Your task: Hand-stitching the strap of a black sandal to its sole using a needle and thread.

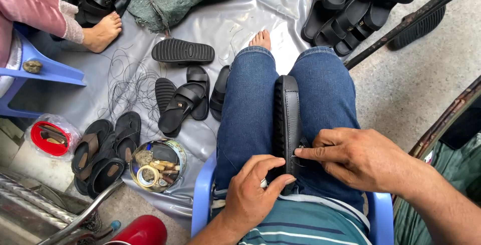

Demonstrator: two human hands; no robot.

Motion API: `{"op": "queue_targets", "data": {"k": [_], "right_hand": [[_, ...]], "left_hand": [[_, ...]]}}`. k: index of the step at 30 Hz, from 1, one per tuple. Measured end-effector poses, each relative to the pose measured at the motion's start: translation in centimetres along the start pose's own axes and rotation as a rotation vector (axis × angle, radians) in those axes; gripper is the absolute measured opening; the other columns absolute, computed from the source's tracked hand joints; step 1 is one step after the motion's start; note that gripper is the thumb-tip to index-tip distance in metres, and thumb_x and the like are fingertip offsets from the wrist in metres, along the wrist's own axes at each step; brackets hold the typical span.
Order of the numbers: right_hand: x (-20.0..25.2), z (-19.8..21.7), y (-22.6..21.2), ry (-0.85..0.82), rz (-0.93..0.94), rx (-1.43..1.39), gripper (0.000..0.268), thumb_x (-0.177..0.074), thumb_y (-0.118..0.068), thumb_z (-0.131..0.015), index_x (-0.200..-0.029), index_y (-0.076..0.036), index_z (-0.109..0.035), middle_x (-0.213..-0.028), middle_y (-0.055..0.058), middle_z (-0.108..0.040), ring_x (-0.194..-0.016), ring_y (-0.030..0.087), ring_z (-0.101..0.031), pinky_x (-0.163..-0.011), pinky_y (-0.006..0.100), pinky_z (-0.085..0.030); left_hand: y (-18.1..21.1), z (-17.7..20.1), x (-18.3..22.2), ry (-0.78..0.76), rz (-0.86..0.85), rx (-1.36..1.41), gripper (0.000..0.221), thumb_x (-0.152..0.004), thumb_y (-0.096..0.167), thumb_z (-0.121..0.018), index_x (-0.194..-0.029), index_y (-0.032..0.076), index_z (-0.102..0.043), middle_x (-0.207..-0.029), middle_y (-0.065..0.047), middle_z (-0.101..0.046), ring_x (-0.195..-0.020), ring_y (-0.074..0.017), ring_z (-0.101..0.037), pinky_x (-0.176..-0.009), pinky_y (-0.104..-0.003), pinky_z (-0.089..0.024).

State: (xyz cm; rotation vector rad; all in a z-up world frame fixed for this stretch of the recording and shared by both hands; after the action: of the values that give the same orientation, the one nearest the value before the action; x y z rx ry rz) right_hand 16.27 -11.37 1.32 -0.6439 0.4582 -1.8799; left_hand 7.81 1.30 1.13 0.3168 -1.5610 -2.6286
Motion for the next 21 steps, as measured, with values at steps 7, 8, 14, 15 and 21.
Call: {"op": "queue_targets", "data": {"k": [7,8,14,15,21], "right_hand": [[0.1,-0.9,0.4,-0.122,-0.151,0.117,0.045,-0.082,-0.029,-0.047,-0.126,-0.037,-0.048,-0.088,-0.006,-0.051,-0.08,0.015,-0.057,-0.052,0.036,-0.054],[0.0,-0.7,0.1,-0.118,-0.141,0.166,0.046,-0.081,-0.028,-0.047,-0.126,-0.036,-0.048,-0.085,-0.005,-0.05,-0.076,0.017,-0.057,-0.049,0.038,-0.054],[0.1,-0.5,-1.2,-0.137,-0.279,0.273,0.045,-0.08,-0.031,-0.05,-0.125,-0.035,-0.048,-0.083,-0.005,-0.049,-0.071,0.019,-0.058,-0.047,0.041,-0.055],[0.3,-0.4,-1.3,-0.131,-0.376,0.308,0.044,-0.08,-0.033,-0.049,-0.124,-0.036,-0.048,-0.083,-0.006,-0.05,-0.07,0.02,-0.061,-0.047,0.042,-0.056],[0.4,-0.7,-1.7,0.047,-0.272,0.326,0.041,-0.077,-0.03,-0.053,-0.118,-0.03,-0.053,-0.085,-0.008,-0.053,-0.067,0.018,-0.061,-0.043,0.037,-0.052]], "left_hand": [[0.5,0.0,0.3,0.039,-0.046,-0.022,0.028,-0.074,0.015,-0.074,-0.098,0.008,-0.062,-0.094,-0.005,-0.064,-0.083,-0.0167,-0.066,-0.073,-0.025,-0.055],[0.4,0.0,0.4,0.04,-0.032,-0.022,0.027,-0.075,0.016,-0.073,-0.098,0.009,-0.062,-0.095,-0.004,-0.064,-0.084,-0.0161,-0.066,-0.073,-0.025,-0.055],[0.4,-0.2,0.6,0.058,-0.054,-0.048,0.026,-0.075,0.016,-0.073,-0.099,0.009,-0.063,-0.096,-0.003,-0.064,-0.082,-0.0147,-0.067,-0.067,-0.025,-0.057],[0.5,-0.3,0.6,0.057,-0.07,-0.063,0.025,-0.076,0.016,-0.073,-0.099,0.01,-0.064,-0.097,-0.002,-0.063,-0.082,-0.0139,-0.067,-0.063,-0.025,-0.057],[1.0,0.3,0.5,0.104,-0.156,-0.045,0.025,-0.076,0.012,-0.075,-0.098,0.008,-0.064,-0.095,-0.004,-0.064,-0.078,-0.014,-0.067,-0.064,-0.024,-0.057]]}}
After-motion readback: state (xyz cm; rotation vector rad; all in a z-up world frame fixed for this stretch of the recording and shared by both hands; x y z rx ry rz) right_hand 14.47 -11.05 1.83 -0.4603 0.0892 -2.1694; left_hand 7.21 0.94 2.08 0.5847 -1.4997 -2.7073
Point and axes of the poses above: each hand's wrist, its own x-axis away from the middle knuckle, its own z-axis out of the back of the hand, y = z × x, the point moved 8 cm from there along -x, towards the middle knuckle
